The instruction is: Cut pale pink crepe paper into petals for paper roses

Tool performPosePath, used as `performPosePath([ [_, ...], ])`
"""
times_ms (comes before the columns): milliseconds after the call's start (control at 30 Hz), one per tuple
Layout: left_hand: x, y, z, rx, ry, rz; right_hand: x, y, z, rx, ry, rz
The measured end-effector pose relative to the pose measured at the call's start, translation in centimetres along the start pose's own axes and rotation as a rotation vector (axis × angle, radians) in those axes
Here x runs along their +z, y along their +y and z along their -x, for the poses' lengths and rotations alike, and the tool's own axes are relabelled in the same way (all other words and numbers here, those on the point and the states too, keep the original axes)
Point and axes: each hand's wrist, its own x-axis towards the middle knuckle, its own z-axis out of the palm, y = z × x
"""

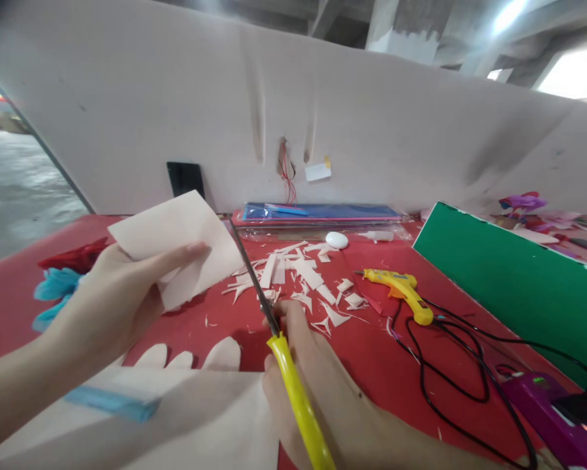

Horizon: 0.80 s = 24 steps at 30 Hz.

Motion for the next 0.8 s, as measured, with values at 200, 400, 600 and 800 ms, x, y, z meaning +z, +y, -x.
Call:
performPosePath([
  [200, 0.05, -0.12, 0.15, 0.024, -0.012, -0.109, 0.06, -0.08, 0.63, 0.042, -0.036, -0.042],
  [400, 0.22, -0.05, 0.28, 0.009, -0.011, -0.139, -0.09, -0.29, 0.65, 0.045, -0.037, -0.038],
  [600, 0.05, -0.15, 0.21, 0.032, -0.025, -0.153, -0.07, -0.52, 0.92, 0.035, -0.036, -0.017],
  [800, 0.08, -0.13, 0.27, 0.017, -0.038, -0.114, 0.02, -0.51, 0.76, 0.015, -0.019, 0.006],
])
